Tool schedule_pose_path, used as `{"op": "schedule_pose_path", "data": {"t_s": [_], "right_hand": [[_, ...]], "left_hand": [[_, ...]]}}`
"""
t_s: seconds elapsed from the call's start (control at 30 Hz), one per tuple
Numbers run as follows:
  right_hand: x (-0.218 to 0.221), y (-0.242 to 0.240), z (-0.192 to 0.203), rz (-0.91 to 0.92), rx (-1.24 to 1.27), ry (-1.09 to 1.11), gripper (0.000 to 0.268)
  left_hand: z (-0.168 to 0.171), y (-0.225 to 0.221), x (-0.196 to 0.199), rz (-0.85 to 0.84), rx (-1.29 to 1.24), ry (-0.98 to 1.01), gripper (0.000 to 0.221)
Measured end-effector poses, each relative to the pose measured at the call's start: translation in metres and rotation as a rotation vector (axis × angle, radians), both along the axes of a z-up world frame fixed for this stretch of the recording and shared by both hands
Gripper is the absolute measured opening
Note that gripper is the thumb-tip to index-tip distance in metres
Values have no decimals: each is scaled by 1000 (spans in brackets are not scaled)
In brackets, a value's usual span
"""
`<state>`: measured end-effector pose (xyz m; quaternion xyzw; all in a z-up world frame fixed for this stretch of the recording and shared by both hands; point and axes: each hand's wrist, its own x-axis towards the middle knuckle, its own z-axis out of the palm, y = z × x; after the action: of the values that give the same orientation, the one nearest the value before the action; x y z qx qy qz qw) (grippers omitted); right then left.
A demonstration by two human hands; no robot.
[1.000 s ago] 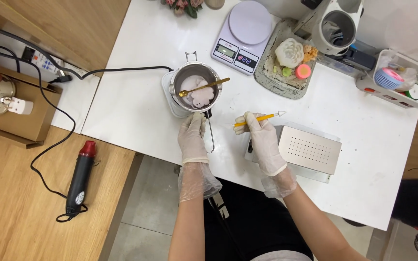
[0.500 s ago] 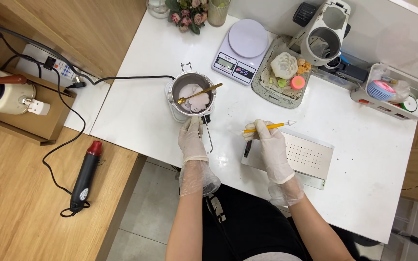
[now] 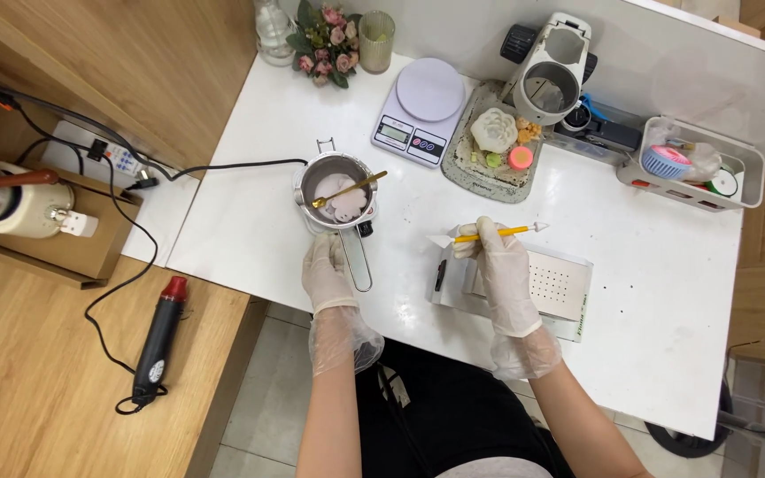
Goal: Cleaning a rose-shaped silicone mold with a sculpting tool and applying heat using a heat gun.
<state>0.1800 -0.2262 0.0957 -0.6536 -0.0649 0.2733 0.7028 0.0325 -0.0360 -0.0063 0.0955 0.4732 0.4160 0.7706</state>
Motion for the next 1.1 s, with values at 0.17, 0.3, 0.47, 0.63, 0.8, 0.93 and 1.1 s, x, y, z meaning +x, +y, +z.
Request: {"op": "schedule_pose_path", "data": {"t_s": [0.17,0.3,0.47,0.63,0.8,0.93,1.1], "right_hand": [[0,13,-6,-11,-7,77,40],[-4,44,12,23,-29,79,41],[-21,98,41,106,-192,-81,37],[-20,133,8,182,-109,-118,33],[-24,143,14,125,-204,-55,28],[-26,147,1,148,-219,-106,27],[-30,140,6,137,-167,-114,27]], "left_hand": [[63,10,-8,-86,90,178,44],[83,32,-1,-261,278,54,70],[90,56,19,-531,8,-526,101],[92,65,37,-582,-55,-448,107],[81,65,35,-544,-132,-395,111],[70,70,31,-600,-63,-394,112],[83,68,24,-574,-75,-360,108]]}}
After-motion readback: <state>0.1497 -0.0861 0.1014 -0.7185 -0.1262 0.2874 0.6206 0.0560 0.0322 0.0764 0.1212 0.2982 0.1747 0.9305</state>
